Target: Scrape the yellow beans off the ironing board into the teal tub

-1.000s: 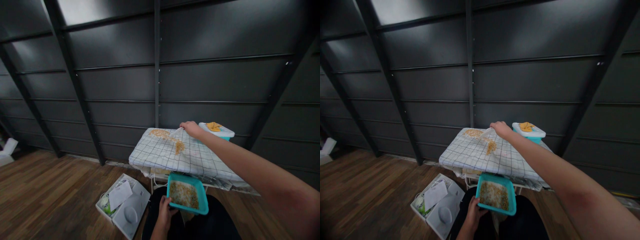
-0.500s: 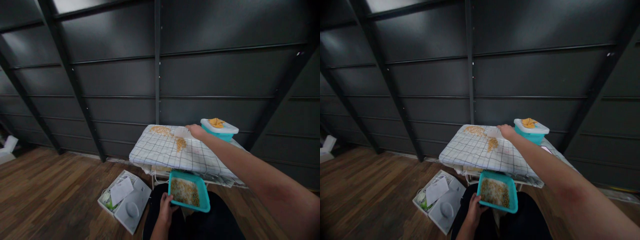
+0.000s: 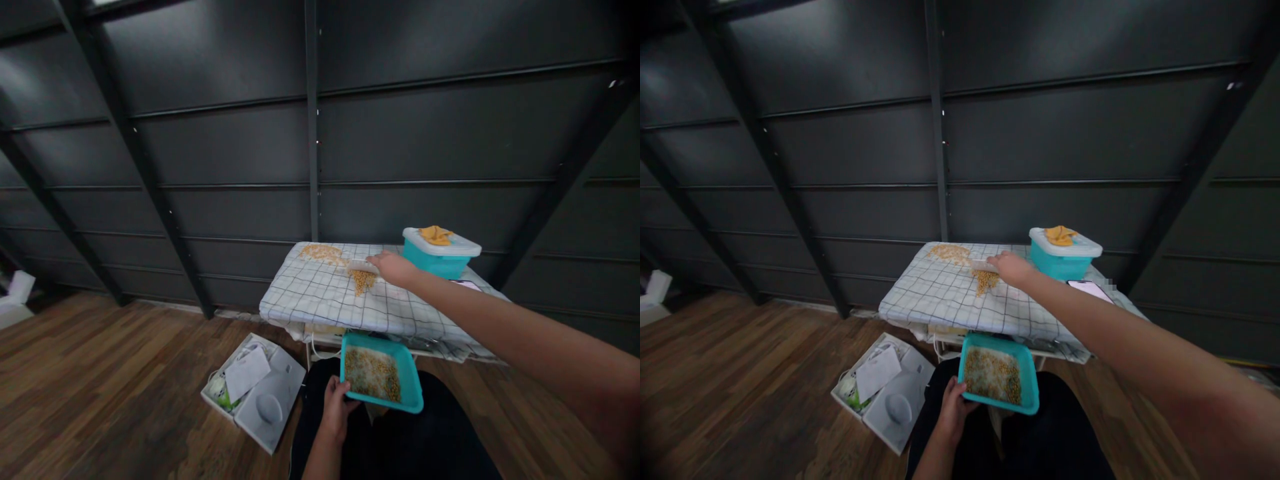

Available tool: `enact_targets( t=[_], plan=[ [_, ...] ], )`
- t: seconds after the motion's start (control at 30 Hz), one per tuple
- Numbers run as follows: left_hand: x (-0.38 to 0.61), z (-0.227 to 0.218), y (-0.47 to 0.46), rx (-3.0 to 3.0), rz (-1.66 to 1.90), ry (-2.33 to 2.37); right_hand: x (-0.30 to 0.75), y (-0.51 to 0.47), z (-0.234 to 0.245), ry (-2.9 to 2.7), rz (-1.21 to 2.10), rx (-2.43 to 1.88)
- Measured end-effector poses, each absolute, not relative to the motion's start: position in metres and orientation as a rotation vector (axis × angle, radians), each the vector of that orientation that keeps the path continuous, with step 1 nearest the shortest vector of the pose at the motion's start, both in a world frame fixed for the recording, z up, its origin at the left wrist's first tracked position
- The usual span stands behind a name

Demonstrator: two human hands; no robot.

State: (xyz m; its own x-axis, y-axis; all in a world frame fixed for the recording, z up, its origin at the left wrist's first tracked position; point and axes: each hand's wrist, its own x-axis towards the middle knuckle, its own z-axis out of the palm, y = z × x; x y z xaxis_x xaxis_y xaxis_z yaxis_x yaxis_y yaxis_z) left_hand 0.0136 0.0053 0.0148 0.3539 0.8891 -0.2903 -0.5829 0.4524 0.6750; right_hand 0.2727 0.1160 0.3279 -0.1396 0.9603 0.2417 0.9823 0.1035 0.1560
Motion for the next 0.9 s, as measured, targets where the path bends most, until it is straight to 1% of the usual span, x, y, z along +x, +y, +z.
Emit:
enact_targets(
  t=[0.27,0.67,0.9],
  plan=[
    [0.014,0.015,0.004,0.518,1.009,0.696,0.256,0.082,0.327,-2.353,-0.479,-1.978],
    [0.014,0.019,0.003,0.520,1.018,0.721,0.243,0.058,0.328,-2.485,-0.482,-1.839],
    [0.013,0.031,0.001,0.508,1.010,0.765,0.241,0.050,0.333,-2.507,-0.438,-1.868]
  ],
)
